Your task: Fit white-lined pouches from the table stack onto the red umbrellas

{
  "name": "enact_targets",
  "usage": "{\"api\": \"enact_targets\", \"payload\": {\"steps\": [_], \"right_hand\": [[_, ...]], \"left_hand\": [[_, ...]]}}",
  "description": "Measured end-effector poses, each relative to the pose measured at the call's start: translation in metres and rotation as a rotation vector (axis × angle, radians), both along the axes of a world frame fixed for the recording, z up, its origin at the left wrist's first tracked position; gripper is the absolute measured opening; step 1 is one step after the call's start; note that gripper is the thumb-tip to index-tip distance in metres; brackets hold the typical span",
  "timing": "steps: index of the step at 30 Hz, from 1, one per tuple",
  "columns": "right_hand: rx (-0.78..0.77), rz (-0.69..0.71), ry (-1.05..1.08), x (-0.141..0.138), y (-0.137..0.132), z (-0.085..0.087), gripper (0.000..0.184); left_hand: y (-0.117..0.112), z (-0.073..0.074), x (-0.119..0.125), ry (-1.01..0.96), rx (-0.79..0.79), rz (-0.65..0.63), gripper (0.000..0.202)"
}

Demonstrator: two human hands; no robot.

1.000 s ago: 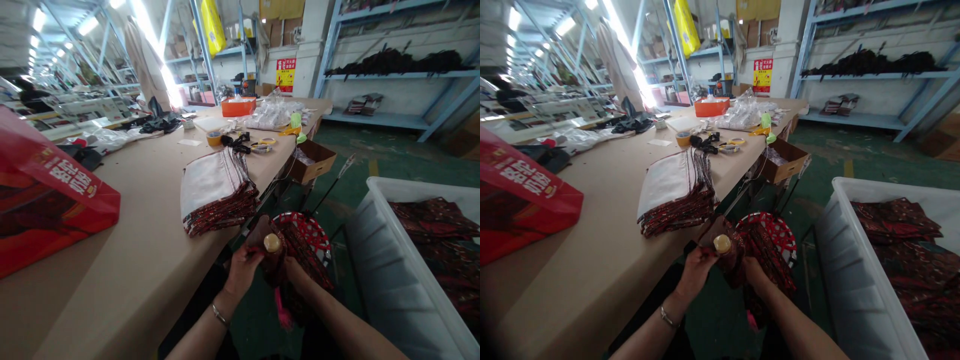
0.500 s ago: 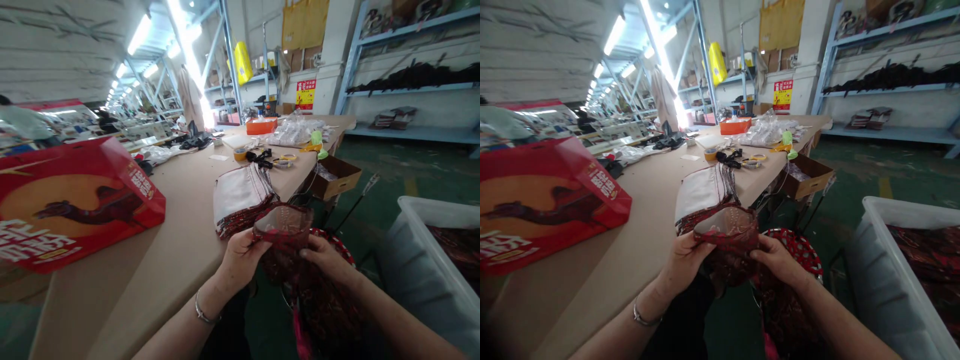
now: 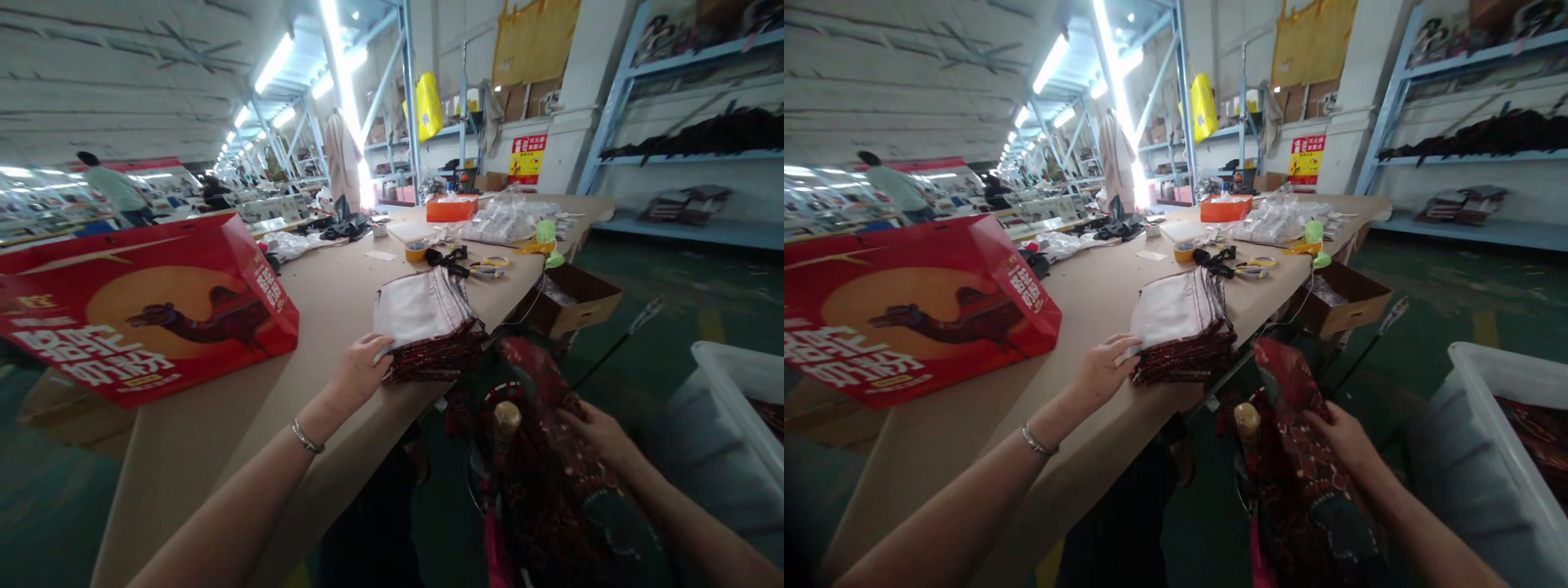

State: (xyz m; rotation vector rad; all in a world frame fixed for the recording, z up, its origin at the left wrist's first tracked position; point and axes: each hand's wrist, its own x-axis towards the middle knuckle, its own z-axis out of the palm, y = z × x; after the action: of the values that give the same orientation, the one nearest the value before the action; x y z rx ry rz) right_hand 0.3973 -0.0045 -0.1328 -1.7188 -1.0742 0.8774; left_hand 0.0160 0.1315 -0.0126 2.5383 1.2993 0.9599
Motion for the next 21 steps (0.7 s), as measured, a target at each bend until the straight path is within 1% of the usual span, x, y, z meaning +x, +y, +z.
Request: {"api": "enact_targets", "payload": {"steps": [1, 2, 3, 4, 5, 6, 7, 8, 10, 12, 13, 14, 15, 16, 17, 18, 20, 21], "right_hand": [[-0.058, -0.002, -0.107, 0.0, -0.005, -0.029, 0.035], [-0.117, -0.008, -0.199, 0.0, -0.01, -0.054, 0.037], [-0.159, -0.02, -0.271, 0.0, -0.013, -0.071, 0.041], [-0.16, -0.049, -0.331, 0.0, -0.015, -0.081, 0.044], [-0.136, -0.073, -0.365, -0.001, -0.015, -0.082, 0.047], [-0.085, -0.094, -0.375, -0.002, -0.012, -0.073, 0.049], [-0.018, -0.108, -0.371, -0.004, -0.008, -0.056, 0.049], [0.062, -0.112, -0.368, -0.008, -0.001, -0.032, 0.047], [0.254, -0.087, -0.38, -0.026, 0.016, 0.029, 0.037], [0.518, 0.081, -0.514, -0.055, 0.037, 0.093, 0.025], [0.644, 0.202, -0.576, -0.072, 0.048, 0.122, 0.023], [0.71, 0.327, -0.643, -0.091, 0.059, 0.145, 0.023], [0.747, 0.431, -0.72, -0.111, 0.07, 0.163, 0.022], [0.751, 0.509, -0.805, -0.13, 0.081, 0.176, 0.023], [0.724, 0.572, -0.893, -0.147, 0.091, 0.184, 0.023], [0.678, 0.612, -0.979, -0.162, 0.1, 0.188, 0.024], [0.566, 0.645, -1.136, -0.184, 0.117, 0.189, 0.025], [0.519, 0.644, -1.199, -0.189, 0.124, 0.187, 0.024]], "left_hand": [[0.001, -0.002, 0.001, 0.067, 0.024, 0.003, 0.028], [0.002, -0.003, 0.003, 0.133, 0.04, 0.005, 0.029], [0.002, -0.002, 0.004, 0.195, 0.048, 0.009, 0.029], [0.003, -0.001, 0.005, 0.252, 0.05, 0.012, 0.028], [0.003, 0.002, 0.006, 0.305, 0.049, 0.014, 0.028], [0.004, 0.005, 0.007, 0.356, 0.045, 0.017, 0.027], [0.005, 0.009, 0.007, 0.404, 0.042, 0.024, 0.026], [0.006, 0.014, 0.008, 0.449, 0.042, 0.037, 0.026], [0.008, 0.026, 0.009, 0.525, 0.047, 0.068, 0.026], [0.01, 0.039, 0.01, 0.574, 0.07, 0.097, 0.027], [0.011, 0.045, 0.01, 0.588, 0.088, 0.099, 0.027], [0.012, 0.05, 0.011, 0.595, 0.107, 0.094, 0.027], [0.012, 0.055, 0.012, 0.597, 0.124, 0.086, 0.026], [0.011, 0.06, 0.013, 0.593, 0.137, 0.08, 0.026], [0.01, 0.063, 0.014, 0.585, 0.145, 0.076, 0.025], [0.009, 0.065, 0.015, 0.573, 0.152, 0.076, 0.025], [0.006, 0.067, 0.018, 0.549, 0.166, 0.085, 0.025], [0.005, 0.067, 0.018, 0.538, 0.176, 0.097, 0.024]]}}
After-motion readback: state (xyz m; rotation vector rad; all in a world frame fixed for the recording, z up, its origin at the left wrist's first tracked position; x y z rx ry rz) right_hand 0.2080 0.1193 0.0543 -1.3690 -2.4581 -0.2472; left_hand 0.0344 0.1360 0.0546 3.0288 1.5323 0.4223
